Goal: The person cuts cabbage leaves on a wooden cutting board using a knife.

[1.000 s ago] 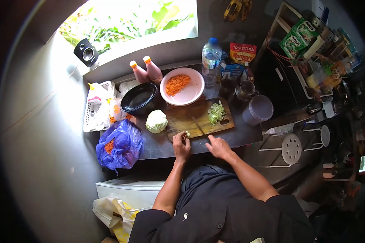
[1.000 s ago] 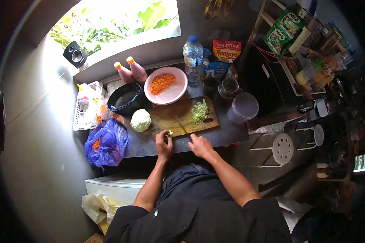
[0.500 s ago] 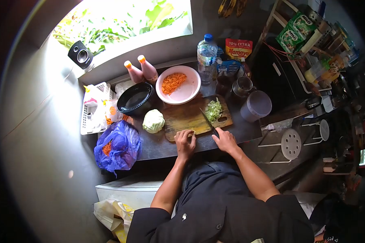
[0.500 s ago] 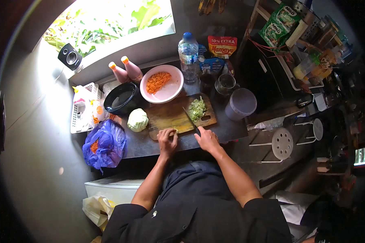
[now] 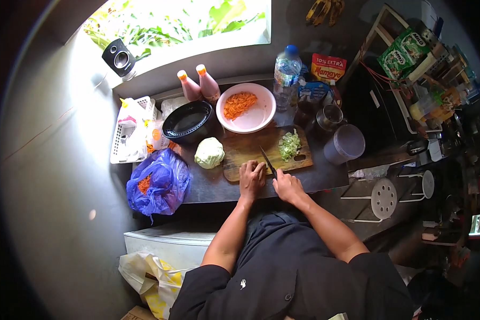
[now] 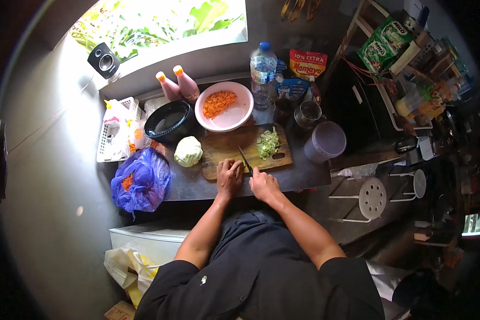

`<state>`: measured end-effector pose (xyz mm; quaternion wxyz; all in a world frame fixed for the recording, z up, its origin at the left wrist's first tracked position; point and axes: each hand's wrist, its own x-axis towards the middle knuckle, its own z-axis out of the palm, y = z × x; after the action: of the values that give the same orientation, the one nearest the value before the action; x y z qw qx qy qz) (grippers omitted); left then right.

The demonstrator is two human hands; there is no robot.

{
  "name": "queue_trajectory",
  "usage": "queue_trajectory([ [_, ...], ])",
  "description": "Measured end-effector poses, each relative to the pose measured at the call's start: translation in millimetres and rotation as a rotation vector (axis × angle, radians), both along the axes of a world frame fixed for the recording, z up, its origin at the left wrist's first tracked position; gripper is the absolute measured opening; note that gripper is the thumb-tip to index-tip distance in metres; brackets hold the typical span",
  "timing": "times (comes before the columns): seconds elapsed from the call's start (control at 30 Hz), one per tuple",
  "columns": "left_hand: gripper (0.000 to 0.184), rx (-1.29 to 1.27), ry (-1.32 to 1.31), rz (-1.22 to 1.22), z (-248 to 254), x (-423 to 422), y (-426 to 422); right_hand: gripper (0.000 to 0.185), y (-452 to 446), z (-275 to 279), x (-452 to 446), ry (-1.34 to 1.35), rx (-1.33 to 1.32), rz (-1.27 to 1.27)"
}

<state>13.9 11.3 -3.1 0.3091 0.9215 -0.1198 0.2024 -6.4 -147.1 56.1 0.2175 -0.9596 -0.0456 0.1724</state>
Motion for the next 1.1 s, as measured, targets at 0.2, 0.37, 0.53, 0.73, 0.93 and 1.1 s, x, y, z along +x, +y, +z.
queue_trajectory([
  [0.2, 0.019, 0.066, 0.027, 0.006, 4, 0, -1, 0.034, 7, 1, -12, 0.023, -0.163, 0.098],
  [0.37, 0.02, 0.084, 0.048, 0.009, 12, 1, -1, 0.038, 5, -1, -15, 0.044, -0.192, 0.199],
  [0.53, 0.021, 0.094, 0.031, 0.006, 7, 2, 0, 0.038, 3, 6, 3, 0.063, -0.165, 0.248],
  [0.73, 0.024, 0.081, 0.05, 0.026, 2, 4, 0, 0.047, 10, 24, 2, 0.318, -0.229, 0.222],
  [0.93, 0.023, 0.072, 0.069, 0.022, -1, 4, 0, 0.048, 30, 11, 18, 0.286, -0.234, 0.1],
  [1.1, 0.021, 0.081, 0.066, 0.022, 1, 5, 1, 0.054, 26, 18, 7, 0.355, -0.293, 0.119],
])
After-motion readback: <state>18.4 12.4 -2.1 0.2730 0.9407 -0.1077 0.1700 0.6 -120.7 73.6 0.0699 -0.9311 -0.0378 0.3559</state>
